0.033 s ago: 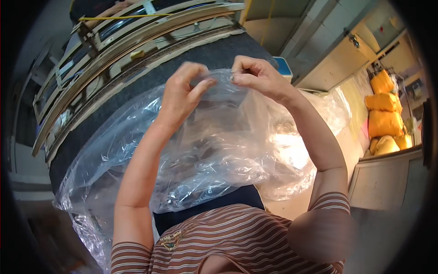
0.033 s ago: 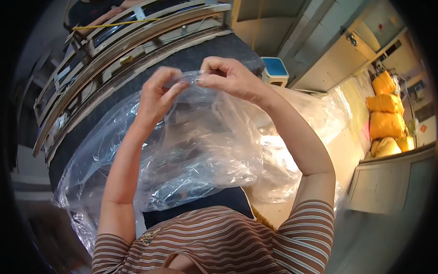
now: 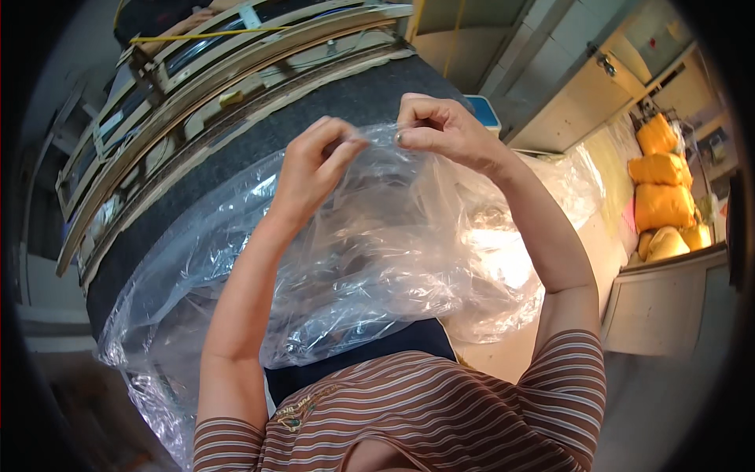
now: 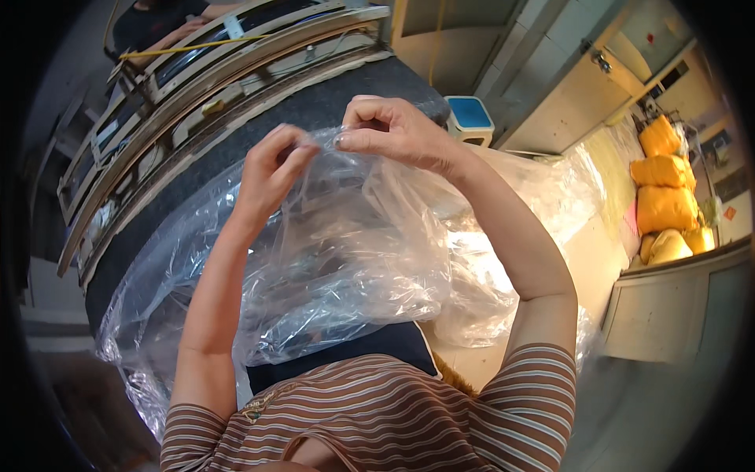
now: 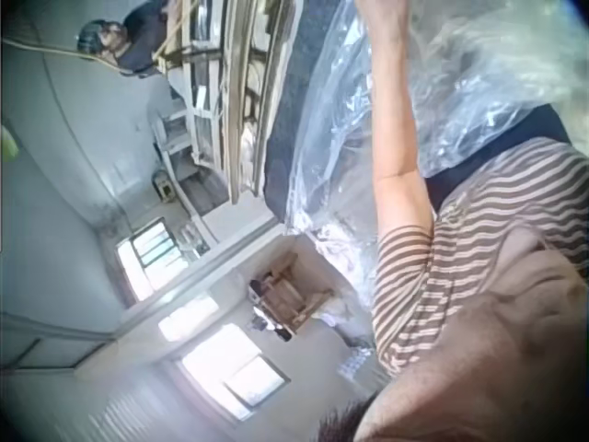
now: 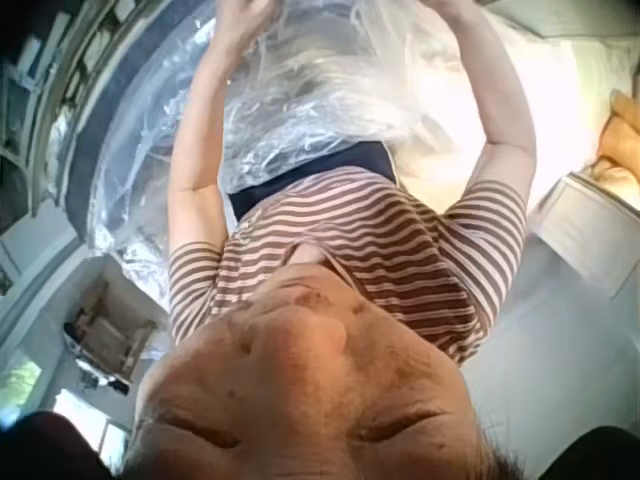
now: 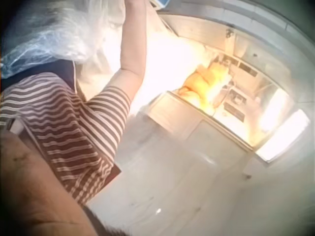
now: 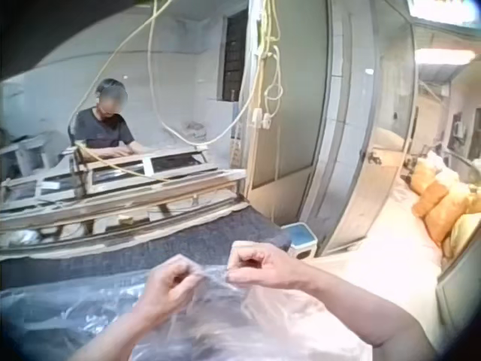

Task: The person wraps a large curved upholstered furniture piece with a clear plastic sheet. They repeatedly pull, smooth, and tuck the plastic around the object's edges and surface, adjusting coverage by hand throughout the clip.

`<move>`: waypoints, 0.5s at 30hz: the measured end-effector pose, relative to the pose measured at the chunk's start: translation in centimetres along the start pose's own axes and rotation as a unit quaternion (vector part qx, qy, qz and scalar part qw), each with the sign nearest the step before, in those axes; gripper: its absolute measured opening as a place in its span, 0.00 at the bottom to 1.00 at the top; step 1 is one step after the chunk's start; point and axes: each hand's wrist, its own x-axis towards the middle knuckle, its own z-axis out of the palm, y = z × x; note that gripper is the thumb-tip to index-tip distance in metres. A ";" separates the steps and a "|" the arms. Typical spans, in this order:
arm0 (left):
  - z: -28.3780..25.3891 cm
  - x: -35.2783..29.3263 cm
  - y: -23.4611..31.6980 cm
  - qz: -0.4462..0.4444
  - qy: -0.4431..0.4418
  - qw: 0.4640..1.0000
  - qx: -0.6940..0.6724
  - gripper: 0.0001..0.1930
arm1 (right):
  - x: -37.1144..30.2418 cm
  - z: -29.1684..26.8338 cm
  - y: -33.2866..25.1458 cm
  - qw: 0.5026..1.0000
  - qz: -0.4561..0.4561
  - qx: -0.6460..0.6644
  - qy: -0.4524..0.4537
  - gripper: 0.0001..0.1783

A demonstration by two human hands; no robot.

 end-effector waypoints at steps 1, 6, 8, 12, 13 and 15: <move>0.3 -0.6 0.0 0.034 0.036 0.999 0.007 0.07 | -0.7 -1.1 0.8 0.998 0.006 -0.062 -0.012 0.10; -6.2 -11.2 -0.5 -0.007 0.162 0.975 0.150 0.07 | -5.4 -2.5 10.2 0.950 0.074 -0.299 -0.051 0.10; -11.7 -17.8 -0.3 -0.047 0.246 0.945 0.209 0.06 | -6.3 -0.5 10.2 0.941 0.053 -0.329 -0.064 0.11; -20.6 -29.3 6.7 -0.130 0.368 0.843 0.370 0.06 | -7.2 6.3 6.7 0.979 0.069 0.044 -0.185 0.14; -24.3 -33.0 8.0 -0.144 0.406 0.824 0.368 0.10 | -7.9 7.4 5.5 0.969 0.065 0.139 -0.193 0.15; -29.6 -37.4 11.3 -0.186 0.420 0.728 0.509 0.13 | -9.3 8.9 5.2 0.939 0.053 0.162 -0.298 0.15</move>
